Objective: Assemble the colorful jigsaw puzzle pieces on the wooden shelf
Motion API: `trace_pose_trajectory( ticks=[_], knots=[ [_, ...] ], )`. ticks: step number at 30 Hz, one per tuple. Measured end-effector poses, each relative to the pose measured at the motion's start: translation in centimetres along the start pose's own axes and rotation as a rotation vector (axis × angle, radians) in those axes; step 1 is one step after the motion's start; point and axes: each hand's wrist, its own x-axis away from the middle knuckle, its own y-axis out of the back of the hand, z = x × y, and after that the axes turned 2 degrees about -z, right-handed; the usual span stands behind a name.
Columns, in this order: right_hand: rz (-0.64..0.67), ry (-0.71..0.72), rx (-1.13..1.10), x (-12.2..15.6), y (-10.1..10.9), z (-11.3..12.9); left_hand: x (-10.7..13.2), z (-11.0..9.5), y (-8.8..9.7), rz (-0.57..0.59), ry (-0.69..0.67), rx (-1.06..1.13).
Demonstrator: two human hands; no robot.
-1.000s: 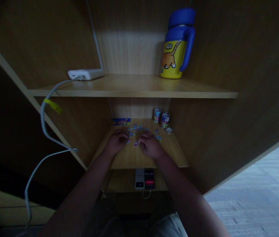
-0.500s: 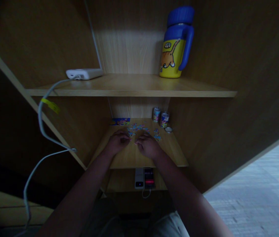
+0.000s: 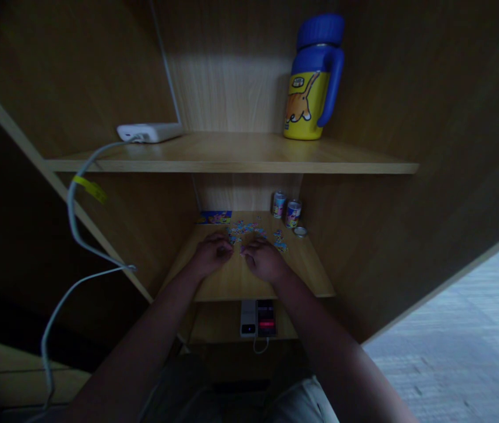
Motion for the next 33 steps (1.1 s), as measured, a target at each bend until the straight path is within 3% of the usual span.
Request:
trace_pose_trajectory(
  ticks=[18,25,33],
  knots=[
    [-0.063,0.034,-0.067,-0.1,0.3,0.2,-0.1,-1.8,1.2,0.001,-0.085,0.191],
    [-0.087,0.009,-0.06,-0.2,0.7,0.9,0.1,-2.2,0.9,-0.062,-0.049,0.28],
    [-0.1,0.008,-0.054,-0.3,0.3,1.4,0.4,-2.9,-0.1,-0.037,-0.061,0.395]
  ],
)
